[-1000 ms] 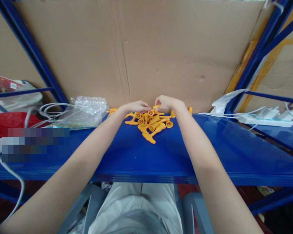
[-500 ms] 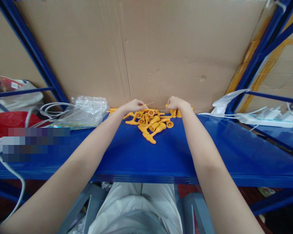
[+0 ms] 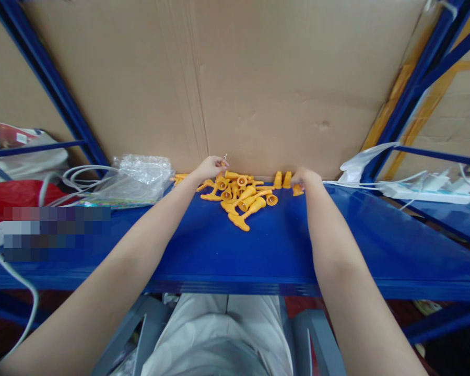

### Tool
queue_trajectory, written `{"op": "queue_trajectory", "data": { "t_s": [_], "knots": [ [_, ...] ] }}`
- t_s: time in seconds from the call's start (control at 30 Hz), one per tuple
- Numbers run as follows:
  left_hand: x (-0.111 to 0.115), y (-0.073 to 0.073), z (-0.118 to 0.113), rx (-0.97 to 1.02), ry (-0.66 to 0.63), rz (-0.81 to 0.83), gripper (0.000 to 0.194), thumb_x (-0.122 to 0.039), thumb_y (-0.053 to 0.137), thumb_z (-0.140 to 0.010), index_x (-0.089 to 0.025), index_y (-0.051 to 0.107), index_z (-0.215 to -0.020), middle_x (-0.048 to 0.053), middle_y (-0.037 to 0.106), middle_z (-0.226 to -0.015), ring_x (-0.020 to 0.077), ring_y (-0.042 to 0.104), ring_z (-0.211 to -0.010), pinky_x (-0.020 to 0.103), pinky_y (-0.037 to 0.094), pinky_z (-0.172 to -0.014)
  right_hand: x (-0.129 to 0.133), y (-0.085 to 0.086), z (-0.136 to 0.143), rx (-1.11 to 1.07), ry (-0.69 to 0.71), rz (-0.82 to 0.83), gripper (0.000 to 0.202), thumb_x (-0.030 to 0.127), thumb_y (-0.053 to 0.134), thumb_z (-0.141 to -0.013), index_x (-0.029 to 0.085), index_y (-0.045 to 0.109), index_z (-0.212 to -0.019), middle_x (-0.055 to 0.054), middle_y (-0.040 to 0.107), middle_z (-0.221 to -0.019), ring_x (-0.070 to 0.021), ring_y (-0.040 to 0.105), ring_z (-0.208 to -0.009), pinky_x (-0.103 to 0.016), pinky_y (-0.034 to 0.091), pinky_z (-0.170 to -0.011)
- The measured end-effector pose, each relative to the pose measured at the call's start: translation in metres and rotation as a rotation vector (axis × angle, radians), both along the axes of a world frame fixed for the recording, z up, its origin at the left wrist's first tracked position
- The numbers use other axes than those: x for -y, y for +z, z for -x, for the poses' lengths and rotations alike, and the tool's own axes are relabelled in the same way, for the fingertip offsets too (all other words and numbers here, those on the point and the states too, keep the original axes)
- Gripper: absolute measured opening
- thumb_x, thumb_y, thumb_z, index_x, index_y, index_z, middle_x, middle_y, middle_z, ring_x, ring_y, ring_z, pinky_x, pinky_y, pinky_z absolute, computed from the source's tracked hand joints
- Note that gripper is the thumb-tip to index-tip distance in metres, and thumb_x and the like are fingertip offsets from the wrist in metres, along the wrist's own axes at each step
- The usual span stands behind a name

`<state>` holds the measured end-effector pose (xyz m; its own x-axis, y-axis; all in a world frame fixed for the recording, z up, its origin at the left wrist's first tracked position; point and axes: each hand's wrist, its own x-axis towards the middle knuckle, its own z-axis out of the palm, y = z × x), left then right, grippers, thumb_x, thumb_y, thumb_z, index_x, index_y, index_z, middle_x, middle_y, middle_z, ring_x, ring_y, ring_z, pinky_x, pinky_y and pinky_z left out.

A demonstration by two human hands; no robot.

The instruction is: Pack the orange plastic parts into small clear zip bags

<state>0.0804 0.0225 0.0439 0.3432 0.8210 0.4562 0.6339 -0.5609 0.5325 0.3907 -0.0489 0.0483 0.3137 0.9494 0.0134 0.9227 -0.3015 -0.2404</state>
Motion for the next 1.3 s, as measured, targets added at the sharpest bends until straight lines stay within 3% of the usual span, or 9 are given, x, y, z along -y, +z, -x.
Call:
{"op": "queue_trajectory", "data": {
  "t_s": [0.1, 0.3, 0.47, 0.57, 0.7, 1.0, 1.3],
  "knots": [
    [0.0, -0.001, 0.001, 0.004, 0.038, -0.005, 0.029, -0.006, 0.058, -0.072, -0.012, 0.076, -0.094, 0.005, 0.072, -0.086, 0.0174, 0.062, -0.078, 0.028, 0.049, -0.079, 0.0, -0.003, -0.006, 0.037, -0.08, 0.074, 0.013, 0.014, 0.071, -0.074, 0.012, 0.074, -0.087, -0.01, 0.072, -0.073, -0.0222, 0.071, -0.066, -0.028, 0.056, -0.055],
    [-0.001, -0.001, 0.006, -0.046, 0.054, -0.052, 0.041, -0.001, 0.053, -0.067, -0.011, 0.076, -0.099, 0.006, 0.071, -0.088, 0.0194, 0.062, -0.082, 0.031, 0.049, -0.081, 0.001, -0.013, -0.019, 0.02, -0.207, -0.042, 0.025, 0.012, 0.064, -0.078, 0.01, 0.074, -0.101, -0.016, 0.074, -0.089, -0.0257, 0.073, -0.083, -0.03, 0.058, -0.066],
    [-0.006, -0.003, 0.008, -0.047, 0.043, -0.102, 0.04, -0.002, 0.05, -0.067, -0.012, 0.076, -0.097, 0.007, 0.072, -0.092, 0.0198, 0.063, -0.087, 0.03, 0.05, -0.084, 0.005, -0.041, -0.031, -0.022, -0.246, -0.304, 0.027, 0.017, 0.062, -0.083, 0.009, 0.071, -0.107, -0.02, 0.073, -0.107, -0.0306, 0.069, -0.108, -0.034, 0.056, -0.084],
    [-0.009, -0.005, 0.009, -0.056, 0.044, -0.119, 0.04, -0.003, 0.05, -0.067, -0.012, 0.076, -0.097, 0.007, 0.072, -0.093, 0.0198, 0.063, -0.088, 0.03, 0.051, -0.085, 0.009, -0.06, -0.036, -0.06, -0.21, -0.352, 0.025, 0.021, 0.062, -0.085, 0.013, 0.07, -0.108, -0.015, 0.075, -0.106, -0.0268, 0.071, -0.104, -0.028, 0.055, -0.082],
    [-0.01, -0.006, 0.01, -0.067, 0.052, -0.134, 0.041, -0.001, 0.049, -0.069, -0.012, 0.076, -0.098, 0.007, 0.071, -0.094, 0.02, 0.064, -0.088, 0.033, 0.051, -0.087, 0.008, -0.074, -0.045, -0.086, -0.232, -0.416, 0.031, 0.025, 0.071, -0.081, 0.014, 0.068, -0.11, -0.015, 0.074, -0.109, -0.0294, 0.07, -0.107, -0.029, 0.055, -0.081],
    [-0.014, -0.008, 0.017, -0.01, 0.152, -0.196, 0.031, -0.002, 0.05, -0.073, -0.016, 0.074, -0.087, 0.008, 0.067, -0.094, 0.0247, 0.063, -0.103, 0.037, 0.048, -0.096, -0.002, -0.082, -0.058, -0.101, -0.256, -0.411, 0.014, 0.016, 0.061, -0.081, 0.016, 0.072, -0.09, -0.014, 0.074, -0.099, -0.0326, 0.069, -0.108, -0.035, 0.054, -0.086],
    [-0.027, -0.031, 0.033, -0.012, 0.237, -0.305, 0.022, -0.003, 0.049, -0.07, -0.019, 0.064, -0.068, 0.008, 0.063, -0.095, 0.0228, 0.062, -0.101, 0.035, 0.05, -0.093, 0.004, -0.076, -0.048, -0.092, -0.306, -0.295, 0.029, 0.017, 0.056, -0.086, 0.019, 0.075, -0.109, -0.013, 0.069, -0.126, -0.0326, 0.062, -0.124, -0.043, 0.05, -0.101]
  ]
}}
